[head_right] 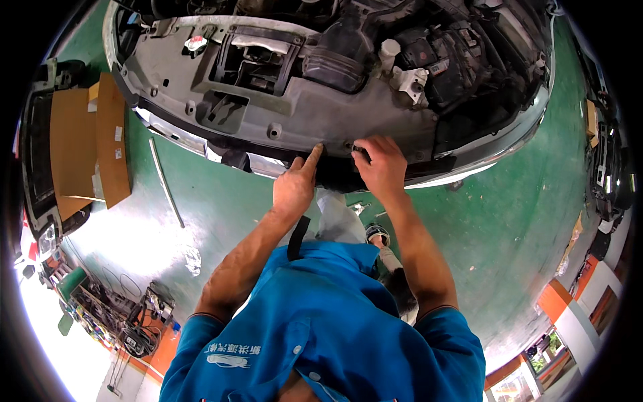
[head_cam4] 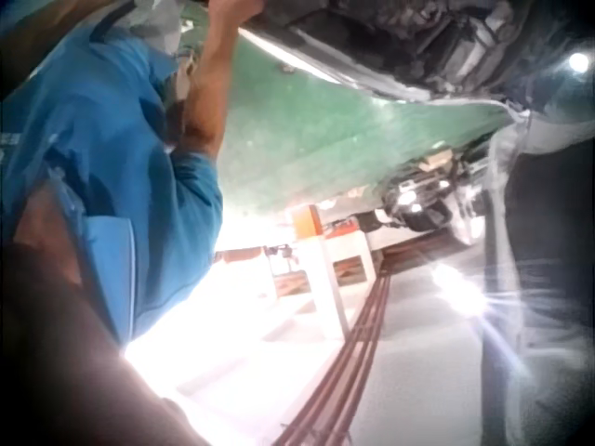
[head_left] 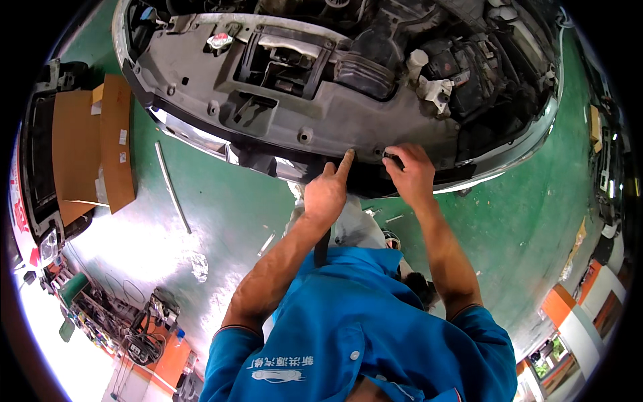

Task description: The person installs a plastic engine cover onto a car engine bay. They align the cover with the engine components, press it into place, and secure it using fasteners. Another person assists by holding the cover and handing over parts.

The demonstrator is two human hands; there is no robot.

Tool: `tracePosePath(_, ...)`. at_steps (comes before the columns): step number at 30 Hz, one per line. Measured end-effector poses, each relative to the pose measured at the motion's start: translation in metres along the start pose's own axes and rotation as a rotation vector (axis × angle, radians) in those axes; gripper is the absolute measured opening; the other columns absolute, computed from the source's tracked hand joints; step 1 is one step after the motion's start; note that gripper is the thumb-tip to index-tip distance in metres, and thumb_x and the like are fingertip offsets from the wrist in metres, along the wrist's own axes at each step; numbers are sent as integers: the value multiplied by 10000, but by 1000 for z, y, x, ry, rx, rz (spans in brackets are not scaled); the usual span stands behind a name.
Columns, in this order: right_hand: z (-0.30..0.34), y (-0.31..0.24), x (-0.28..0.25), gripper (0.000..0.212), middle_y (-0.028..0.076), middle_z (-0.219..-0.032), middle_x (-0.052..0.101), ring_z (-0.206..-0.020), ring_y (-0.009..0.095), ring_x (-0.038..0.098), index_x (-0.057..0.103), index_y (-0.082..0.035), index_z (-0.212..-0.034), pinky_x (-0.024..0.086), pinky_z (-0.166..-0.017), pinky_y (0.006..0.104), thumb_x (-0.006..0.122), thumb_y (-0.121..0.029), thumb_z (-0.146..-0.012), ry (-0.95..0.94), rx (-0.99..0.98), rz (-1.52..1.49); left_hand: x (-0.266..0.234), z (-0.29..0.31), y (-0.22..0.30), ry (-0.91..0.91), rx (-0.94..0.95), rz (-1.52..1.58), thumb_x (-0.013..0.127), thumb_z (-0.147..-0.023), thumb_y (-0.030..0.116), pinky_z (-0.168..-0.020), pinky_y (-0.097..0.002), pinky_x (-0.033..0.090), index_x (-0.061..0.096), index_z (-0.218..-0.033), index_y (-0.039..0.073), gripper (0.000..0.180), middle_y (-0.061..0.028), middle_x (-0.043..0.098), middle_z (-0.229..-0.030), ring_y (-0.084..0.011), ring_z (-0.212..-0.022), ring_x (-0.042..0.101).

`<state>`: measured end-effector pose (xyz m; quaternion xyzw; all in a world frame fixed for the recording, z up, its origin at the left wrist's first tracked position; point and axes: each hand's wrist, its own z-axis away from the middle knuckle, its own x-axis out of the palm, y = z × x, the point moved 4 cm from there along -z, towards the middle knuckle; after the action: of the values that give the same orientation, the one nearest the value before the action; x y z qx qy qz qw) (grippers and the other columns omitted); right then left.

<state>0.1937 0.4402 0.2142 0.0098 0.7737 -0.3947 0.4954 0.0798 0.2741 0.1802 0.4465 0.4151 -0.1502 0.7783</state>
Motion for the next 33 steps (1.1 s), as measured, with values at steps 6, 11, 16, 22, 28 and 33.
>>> tracePosePath(6,-13,-11,4,182,36,-862,673,-819,277,627,698,-99,-903,521,-724,390,783,-79,-743,-96,-66,106,-3,0,-9,-25,48,1,571,-868,17,-619,-477,543,432,-1537,228,715,-134,555,-898,-350,-727,658)
tracePosePath(11,-13,-14,7,185,34,-861,667,-822,275,623,703,-95,-914,518,-723,389,779,-74,-746,-154,-55,134,-5,0,-13,-51,74,39,567,-831,-18,-623,-455,557,407,-1552,215,775,-127,560,-918,-328,-748,675)
tracePosePath(16,-12,-19,15,166,39,-863,658,-826,276,614,705,-92,-920,518,-725,392,766,-85,-766,-148,-55,198,-7,-1,-16,-64,83,58,573,-830,-9,-604,-452,559,406,-1551,208,772,-125,566,-924,-325,-749,685)
tracePosePath(22,-14,-27,23,130,43,-862,643,-846,282,613,705,-97,-919,526,-742,399,743,-106,-795,-179,-54,313,-5,-1,-20,36,116,141,580,-871,21,-564,-476,534,479,-1508,218,675,-124,559,-864,-358,-657,649)
tracePosePath(28,-20,-32,23,153,45,-889,652,-864,298,626,707,-99,-937,540,-740,410,746,-106,-789,-290,-90,385,-6,-3,-21,3,116,144,587,-870,30,-566,-469,543,481,-1506,217,671,-125,562,-867,-353,-661,655)
tracePosePath(33,-16,-27,25,159,67,-911,656,-865,306,647,697,-84,-937,535,-724,417,755,-115,-793,-250,-14,311,-5,-2,-23,9,125,154,596,-854,27,-566,-465,546,472,-1511,209,693,-128,564,-871,-351,-668,658)
